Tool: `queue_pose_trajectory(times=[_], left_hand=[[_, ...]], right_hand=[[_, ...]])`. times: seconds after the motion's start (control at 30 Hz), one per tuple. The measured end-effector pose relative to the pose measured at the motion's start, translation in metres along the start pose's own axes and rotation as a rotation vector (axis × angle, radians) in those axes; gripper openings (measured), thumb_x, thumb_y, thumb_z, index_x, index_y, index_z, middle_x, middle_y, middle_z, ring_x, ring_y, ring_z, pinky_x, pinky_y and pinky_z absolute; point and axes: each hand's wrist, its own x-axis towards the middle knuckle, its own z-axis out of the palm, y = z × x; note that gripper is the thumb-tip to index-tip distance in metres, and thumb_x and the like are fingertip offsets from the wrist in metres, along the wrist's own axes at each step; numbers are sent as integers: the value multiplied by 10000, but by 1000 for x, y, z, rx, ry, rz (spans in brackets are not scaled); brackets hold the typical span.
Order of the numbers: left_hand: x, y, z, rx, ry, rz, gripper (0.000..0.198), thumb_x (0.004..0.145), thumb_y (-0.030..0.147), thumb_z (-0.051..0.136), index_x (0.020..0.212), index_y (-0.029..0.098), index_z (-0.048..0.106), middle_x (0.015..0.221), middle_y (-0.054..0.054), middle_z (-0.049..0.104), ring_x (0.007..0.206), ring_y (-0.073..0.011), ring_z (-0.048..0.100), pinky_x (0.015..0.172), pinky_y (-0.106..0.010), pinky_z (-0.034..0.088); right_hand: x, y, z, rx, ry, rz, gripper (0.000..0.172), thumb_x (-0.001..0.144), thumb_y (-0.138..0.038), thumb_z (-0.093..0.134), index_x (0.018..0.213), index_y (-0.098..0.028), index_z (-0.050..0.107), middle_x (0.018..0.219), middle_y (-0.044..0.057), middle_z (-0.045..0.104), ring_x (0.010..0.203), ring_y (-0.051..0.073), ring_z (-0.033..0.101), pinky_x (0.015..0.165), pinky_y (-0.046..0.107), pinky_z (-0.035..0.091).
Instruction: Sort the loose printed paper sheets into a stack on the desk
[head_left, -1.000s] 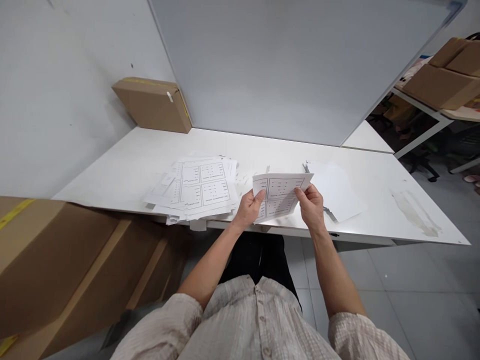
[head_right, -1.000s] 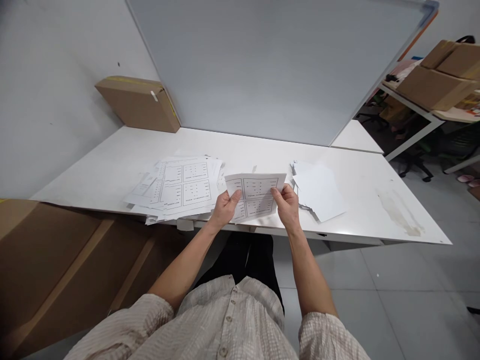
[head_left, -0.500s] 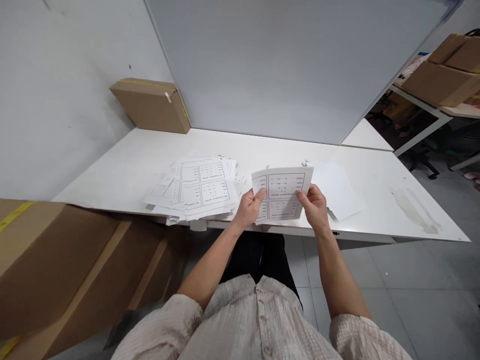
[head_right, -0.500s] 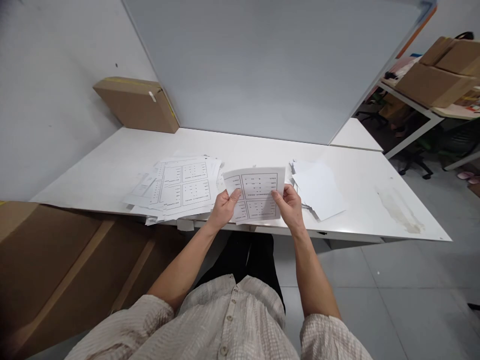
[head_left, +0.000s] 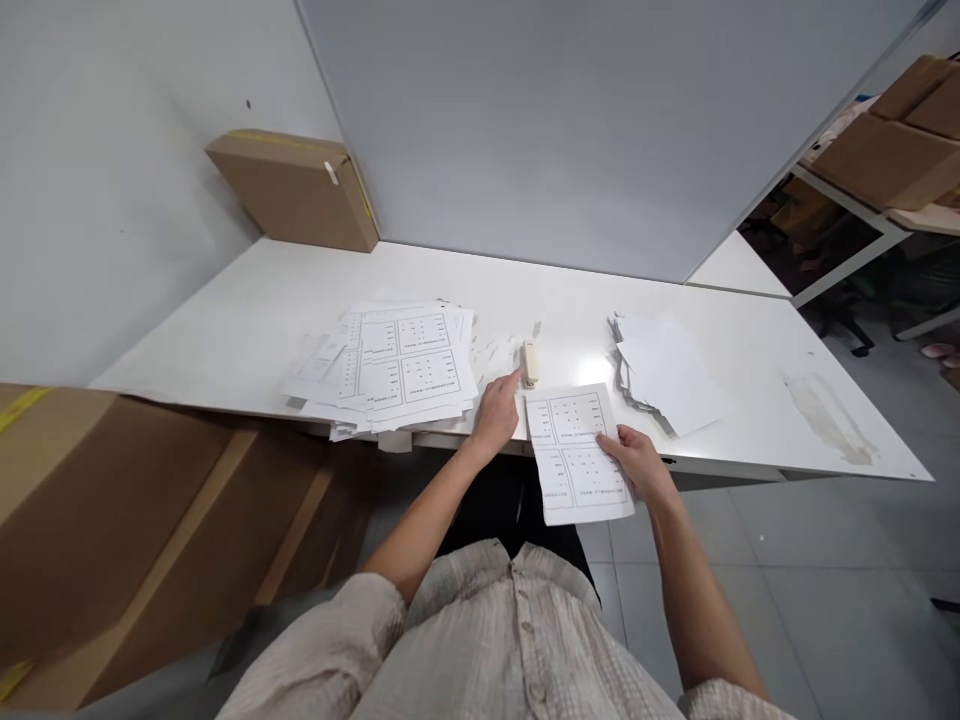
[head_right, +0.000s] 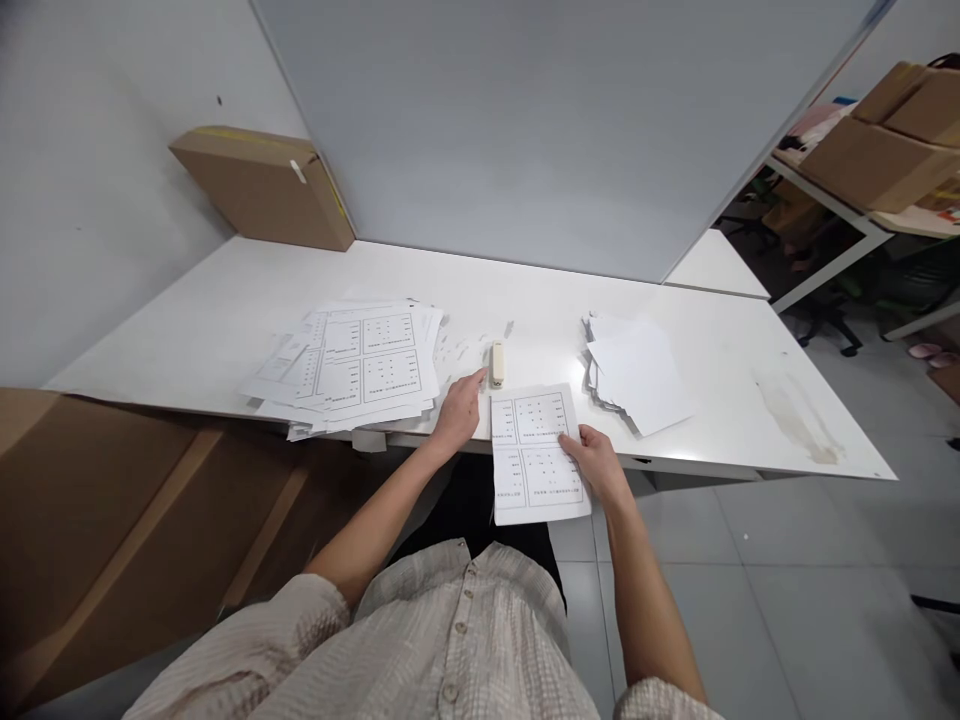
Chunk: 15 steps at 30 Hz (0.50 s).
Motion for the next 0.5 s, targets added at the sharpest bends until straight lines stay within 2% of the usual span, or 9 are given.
queue_pose_trajectory(times=[0.13,0.33,0.5], left_hand=[[15,-5,5,187,-65,89,543,802,49,308,1292,181,503,1133,-114,586,1080,-246,478,973,-406,347],[16,-9,8,233,-68,75,558,767,15,323,1226,209,574,1088,-101,578,1038,-242,456,935,-376,366],[15,-9,10,342,-114,55,579,758,-41,299,1222,174,570,1100,-111,570,1043,-234,440,935,-364,380]], right_hand=[[17,-2,6,72,12,8,233,682,-346,711,821,-182,621,799,56,711,701,212,664,633,332,557],[26,-4,9,58,28,24,238,686,-344,708,822,-174,612,797,60,710,687,210,664,625,334,558],[25,-6,12,14,45,36,262,686,-367,699,834,-171,609,812,68,708,725,221,668,638,328,554]])
